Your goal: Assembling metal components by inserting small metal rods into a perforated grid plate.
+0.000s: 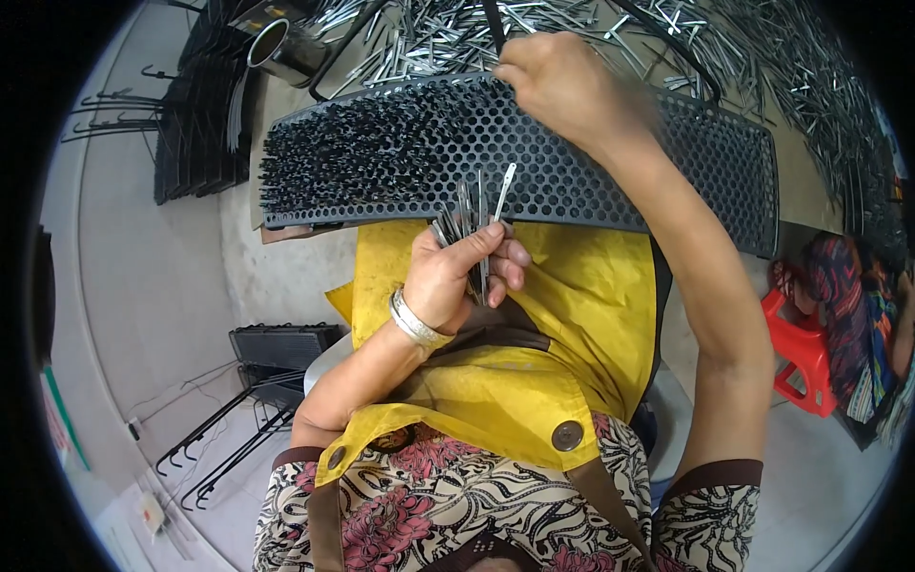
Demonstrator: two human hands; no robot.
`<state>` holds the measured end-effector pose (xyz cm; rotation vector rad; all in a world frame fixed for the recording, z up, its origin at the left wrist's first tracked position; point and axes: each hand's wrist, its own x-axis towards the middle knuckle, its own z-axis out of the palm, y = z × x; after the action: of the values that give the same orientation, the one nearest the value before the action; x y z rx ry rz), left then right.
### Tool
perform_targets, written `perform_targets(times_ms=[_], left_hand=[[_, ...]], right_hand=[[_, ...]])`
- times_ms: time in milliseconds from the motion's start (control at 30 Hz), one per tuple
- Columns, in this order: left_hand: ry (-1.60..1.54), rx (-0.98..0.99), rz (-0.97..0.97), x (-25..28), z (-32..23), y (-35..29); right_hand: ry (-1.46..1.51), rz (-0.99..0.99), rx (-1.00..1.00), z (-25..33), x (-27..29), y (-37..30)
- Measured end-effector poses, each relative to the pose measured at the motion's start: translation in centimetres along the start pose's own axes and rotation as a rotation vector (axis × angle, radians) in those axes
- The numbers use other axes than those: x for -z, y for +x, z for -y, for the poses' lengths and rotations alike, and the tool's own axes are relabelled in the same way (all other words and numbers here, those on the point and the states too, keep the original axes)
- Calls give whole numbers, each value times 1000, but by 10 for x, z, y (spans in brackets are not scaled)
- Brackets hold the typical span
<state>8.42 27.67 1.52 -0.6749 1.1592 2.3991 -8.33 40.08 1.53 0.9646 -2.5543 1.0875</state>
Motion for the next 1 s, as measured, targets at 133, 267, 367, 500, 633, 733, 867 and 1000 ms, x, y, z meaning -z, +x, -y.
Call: perform_targets(times_ms=[133, 267, 367, 500, 633, 733, 867, 1000], left_hand=[[8, 2, -2, 0, 0, 1], [-13, -35, 8, 1, -2, -2], [-58, -57, 41, 2, -5, -1], [-39, -41, 134, -1, -5, -1], [-168, 162, 119, 10, -1, 2], [-239, 273, 113, 13, 0, 1], [-237, 299, 91, 15, 1, -1], [-271, 277, 64, 15, 1, -2]], right_hand=[[-200, 143, 60, 4, -3, 1], [-65, 10, -108, 25, 10, -19], [386, 152, -442, 53, 20, -44], [792, 145, -599, 56, 19, -57], [532, -222, -559, 43, 20, -40], [366, -333, -404, 24, 9, -29], [132, -441, -72, 8, -11, -22], [-135, -302, 210, 3, -20, -16]])
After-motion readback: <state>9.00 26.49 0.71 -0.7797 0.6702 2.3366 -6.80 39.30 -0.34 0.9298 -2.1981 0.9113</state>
